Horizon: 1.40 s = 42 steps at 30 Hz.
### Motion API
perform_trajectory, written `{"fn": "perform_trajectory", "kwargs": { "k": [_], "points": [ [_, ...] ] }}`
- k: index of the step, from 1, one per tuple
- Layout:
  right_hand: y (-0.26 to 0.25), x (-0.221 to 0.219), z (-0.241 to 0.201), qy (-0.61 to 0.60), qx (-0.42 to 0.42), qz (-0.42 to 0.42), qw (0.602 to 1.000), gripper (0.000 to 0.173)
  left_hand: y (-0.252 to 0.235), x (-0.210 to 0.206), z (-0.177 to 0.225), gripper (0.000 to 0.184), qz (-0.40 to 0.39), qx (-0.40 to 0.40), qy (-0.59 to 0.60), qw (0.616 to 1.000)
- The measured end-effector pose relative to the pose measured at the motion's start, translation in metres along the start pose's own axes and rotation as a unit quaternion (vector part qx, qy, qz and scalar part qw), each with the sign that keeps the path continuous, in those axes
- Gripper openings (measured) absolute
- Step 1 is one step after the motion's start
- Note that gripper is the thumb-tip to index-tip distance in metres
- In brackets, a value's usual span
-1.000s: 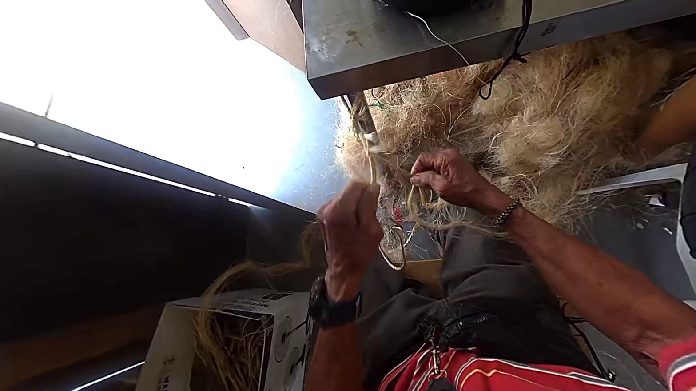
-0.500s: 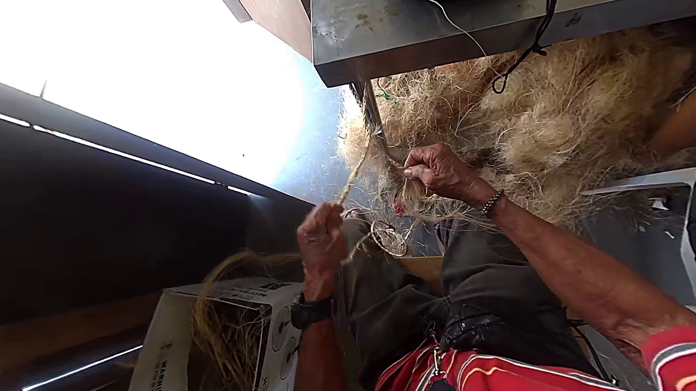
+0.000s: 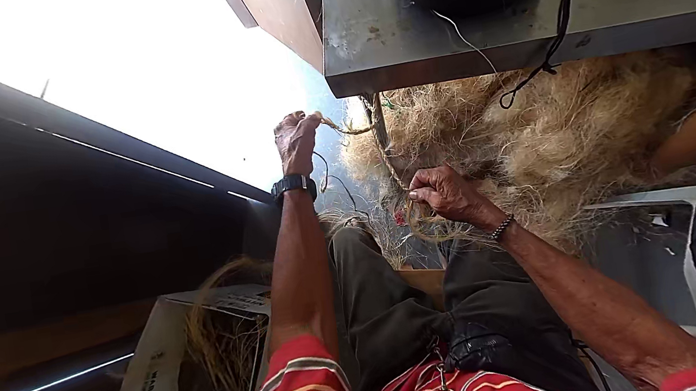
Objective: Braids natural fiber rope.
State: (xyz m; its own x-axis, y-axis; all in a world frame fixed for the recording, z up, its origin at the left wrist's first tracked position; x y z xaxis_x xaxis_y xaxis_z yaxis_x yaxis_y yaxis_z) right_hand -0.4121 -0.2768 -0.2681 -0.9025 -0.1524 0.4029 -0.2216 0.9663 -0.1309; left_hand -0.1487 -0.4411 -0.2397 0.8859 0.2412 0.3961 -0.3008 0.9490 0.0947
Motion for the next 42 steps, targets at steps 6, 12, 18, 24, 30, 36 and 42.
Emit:
{"fn": "perform_trajectory", "kwargs": {
  "k": [6, 12, 18, 24, 30, 36, 42],
  "points": [
    [0.004, 0.007, -0.003, -0.014, -0.019, -0.002, 1.000, 0.014, -0.013, -0.028, 0.011, 0.113, -0.112, -0.061, 0.015, 0.992],
    [0.006, 0.009, -0.007, -0.020, -0.031, -0.001, 0.999, 0.014, -0.026, -0.049, 0.024, 0.118, -0.105, -0.147, 0.018, 0.983],
    [0.011, 0.006, 0.001, -0.027, -0.024, -0.006, 0.999, 0.015, -0.018, -0.075, 0.032, 0.074, -0.051, -0.124, 0.141, 0.981],
    [0.016, 0.001, 0.007, -0.037, -0.017, 0.007, 0.999, 0.013, -0.005, -0.091, 0.032, 0.021, -0.006, -0.056, 0.255, 0.965],
    [0.020, -0.002, 0.014, -0.058, -0.016, 0.028, 0.998, 0.011, 0.014, -0.094, 0.018, 0.015, -0.025, -0.073, 0.342, 0.937],
    [0.021, 0.001, 0.015, -0.049, -0.040, 0.050, 0.997, 0.010, 0.028, -0.090, 0.030, 0.023, 0.027, -0.120, 0.184, 0.975],
    [0.015, 0.013, 0.019, -0.002, -0.046, 0.064, 0.997, 0.012, 0.052, -0.073, 0.043, 0.030, 0.008, -0.084, 0.063, 0.994]
  ]
}}
Point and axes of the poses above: each hand's wrist, its own y-axis away from the middle knuckle, its own x-axis out of the back of the hand, z = x × y, the point moved 1 cm from there along -y, towards the middle knuckle, and after that the axes turned 5 degrees about z, right-handed, at the moved point
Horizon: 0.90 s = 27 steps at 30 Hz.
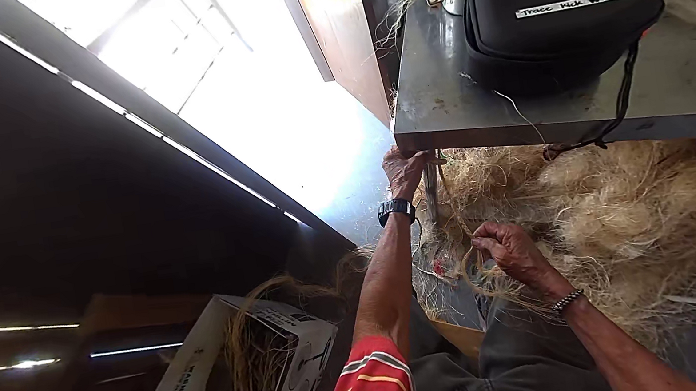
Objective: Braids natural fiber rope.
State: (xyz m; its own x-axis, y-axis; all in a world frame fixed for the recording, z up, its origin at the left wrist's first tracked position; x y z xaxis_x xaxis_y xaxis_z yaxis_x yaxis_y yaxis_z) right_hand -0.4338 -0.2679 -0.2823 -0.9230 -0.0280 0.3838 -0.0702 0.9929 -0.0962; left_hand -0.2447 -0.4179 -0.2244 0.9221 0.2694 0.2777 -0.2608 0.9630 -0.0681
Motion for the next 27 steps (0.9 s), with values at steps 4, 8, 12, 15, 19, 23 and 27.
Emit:
{"fn": "perform_trajectory", "kwargs": {
  "k": [4, 8, 12, 15, 19, 23, 27],
  "points": [
    [-0.007, 0.009, -0.004, 0.024, 0.001, 0.012, 1.000, 0.012, -0.005, -0.002, -0.010, 0.013, 0.023, 0.005, -0.024, 0.999],
    [-0.018, 0.013, -0.005, 0.047, 0.010, 0.015, 0.999, 0.012, -0.007, -0.005, -0.016, 0.014, 0.067, 0.088, 0.076, 0.991],
    [-0.025, 0.014, -0.006, 0.069, 0.011, 0.009, 0.998, 0.012, -0.007, -0.008, -0.009, 0.024, 0.047, 0.205, 0.248, 0.946],
    [-0.027, 0.012, -0.009, 0.082, 0.007, -0.002, 0.997, 0.014, -0.013, -0.003, -0.015, 0.015, -0.041, 0.242, 0.337, 0.909],
    [-0.027, 0.012, -0.002, 0.085, -0.011, -0.002, 0.996, 0.017, -0.019, -0.007, -0.029, 0.023, -0.071, 0.217, 0.496, 0.838],
    [-0.028, 0.017, -0.004, 0.067, -0.024, 0.022, 0.997, 0.015, -0.013, -0.006, -0.028, 0.042, -0.080, 0.159, 0.586, 0.790],
    [-0.029, 0.022, 0.000, 0.058, -0.013, 0.023, 0.998, 0.014, -0.004, 0.000, -0.044, 0.031, -0.157, 0.090, 0.598, 0.780]
  ]
}}
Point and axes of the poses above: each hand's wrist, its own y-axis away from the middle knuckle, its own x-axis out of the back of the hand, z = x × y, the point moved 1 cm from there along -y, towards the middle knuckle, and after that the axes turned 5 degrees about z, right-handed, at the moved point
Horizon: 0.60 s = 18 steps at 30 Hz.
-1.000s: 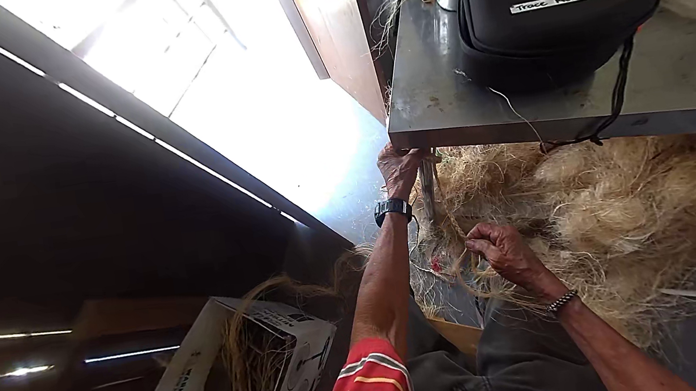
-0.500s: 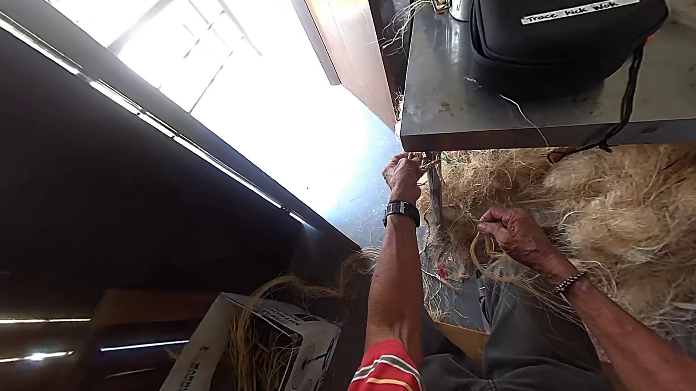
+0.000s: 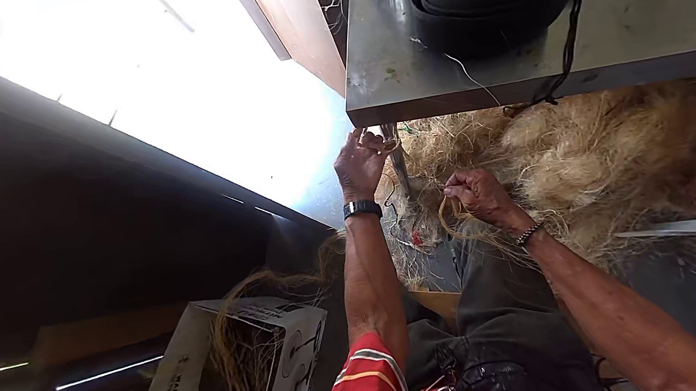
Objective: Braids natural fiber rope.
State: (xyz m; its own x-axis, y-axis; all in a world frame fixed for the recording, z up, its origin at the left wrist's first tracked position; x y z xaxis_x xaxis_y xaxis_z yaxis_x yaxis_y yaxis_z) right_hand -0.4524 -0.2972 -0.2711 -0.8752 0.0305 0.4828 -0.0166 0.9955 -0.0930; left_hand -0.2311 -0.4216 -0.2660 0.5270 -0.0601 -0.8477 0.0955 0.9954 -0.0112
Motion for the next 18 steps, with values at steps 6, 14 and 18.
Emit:
{"fn": "perform_trajectory", "kwargs": {
  "k": [6, 14, 18],
  "points": [
    [0.003, -0.003, 0.000, -0.042, -0.004, -0.008, 0.999, 0.011, 0.002, -0.010, 0.011, 0.014, 0.066, 0.017, -0.181, 0.981],
    [0.007, -0.009, -0.009, -0.069, 0.006, -0.025, 0.997, 0.012, -0.010, -0.014, 0.032, 0.020, 0.201, -0.030, -0.389, 0.898],
    [0.022, -0.011, -0.002, -0.063, 0.037, -0.017, 0.997, 0.015, -0.047, -0.011, 0.038, 0.020, 0.207, -0.040, -0.406, 0.889]
  ]
}}
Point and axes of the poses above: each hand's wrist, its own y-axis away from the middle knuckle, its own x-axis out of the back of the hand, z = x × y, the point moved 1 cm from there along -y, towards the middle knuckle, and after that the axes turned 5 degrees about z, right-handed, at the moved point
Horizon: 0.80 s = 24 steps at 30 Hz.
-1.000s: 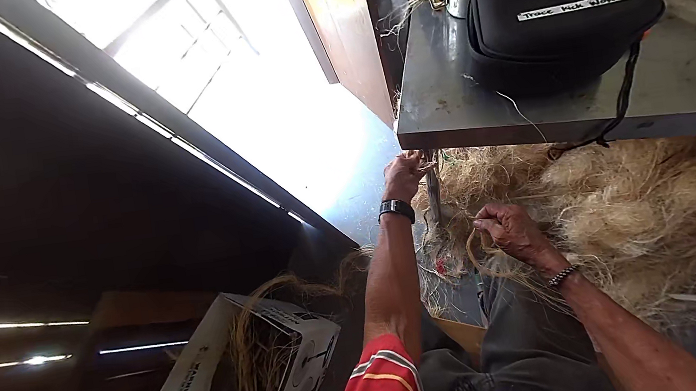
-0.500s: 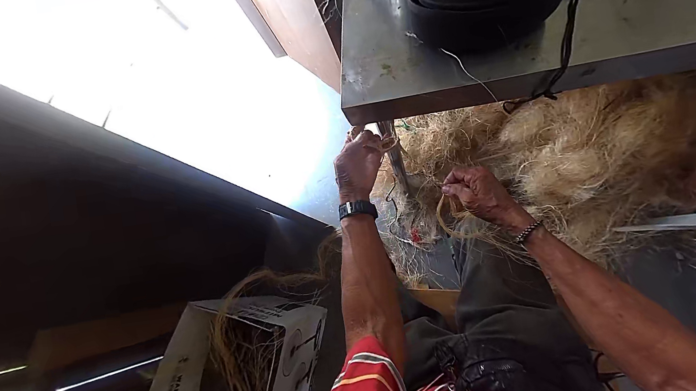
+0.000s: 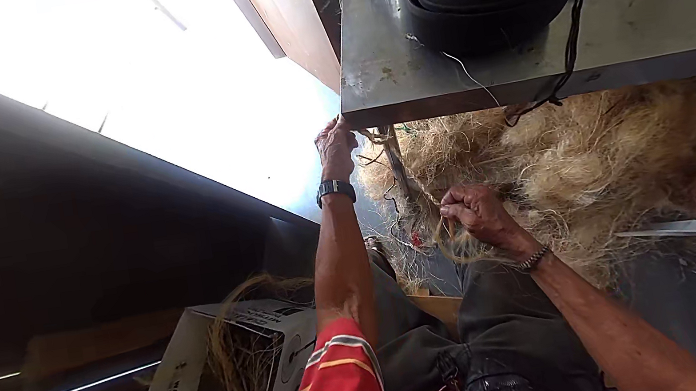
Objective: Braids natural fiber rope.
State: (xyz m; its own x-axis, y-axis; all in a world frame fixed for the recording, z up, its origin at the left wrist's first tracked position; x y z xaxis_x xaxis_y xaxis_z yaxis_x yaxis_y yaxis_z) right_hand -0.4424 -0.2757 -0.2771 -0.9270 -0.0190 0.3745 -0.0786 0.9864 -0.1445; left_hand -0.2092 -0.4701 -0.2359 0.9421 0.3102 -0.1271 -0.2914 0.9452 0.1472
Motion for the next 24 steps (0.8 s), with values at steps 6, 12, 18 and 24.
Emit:
{"fn": "perform_trajectory", "kwargs": {
  "k": [6, 12, 18, 24],
  "points": [
    [0.023, 0.005, -0.011, -0.122, -0.016, 0.046, 0.991, 0.010, -0.037, -0.031, 0.025, 0.020, -0.030, -0.057, 0.041, 0.997],
    [0.017, -0.023, -0.021, -0.215, -0.039, 0.023, 0.976, 0.009, -0.037, -0.044, 0.038, 0.020, 0.010, -0.033, -0.032, 0.999],
    [0.058, -0.036, -0.016, -0.279, -0.083, 0.027, 0.956, 0.010, -0.019, -0.026, 0.012, 0.022, -0.068, -0.004, 0.114, 0.991],
    [0.056, -0.022, -0.024, -0.209, -0.097, 0.016, 0.973, 0.015, 0.062, 0.027, 0.006, 0.037, -0.057, -0.054, -0.019, 0.997]
  ]
}}
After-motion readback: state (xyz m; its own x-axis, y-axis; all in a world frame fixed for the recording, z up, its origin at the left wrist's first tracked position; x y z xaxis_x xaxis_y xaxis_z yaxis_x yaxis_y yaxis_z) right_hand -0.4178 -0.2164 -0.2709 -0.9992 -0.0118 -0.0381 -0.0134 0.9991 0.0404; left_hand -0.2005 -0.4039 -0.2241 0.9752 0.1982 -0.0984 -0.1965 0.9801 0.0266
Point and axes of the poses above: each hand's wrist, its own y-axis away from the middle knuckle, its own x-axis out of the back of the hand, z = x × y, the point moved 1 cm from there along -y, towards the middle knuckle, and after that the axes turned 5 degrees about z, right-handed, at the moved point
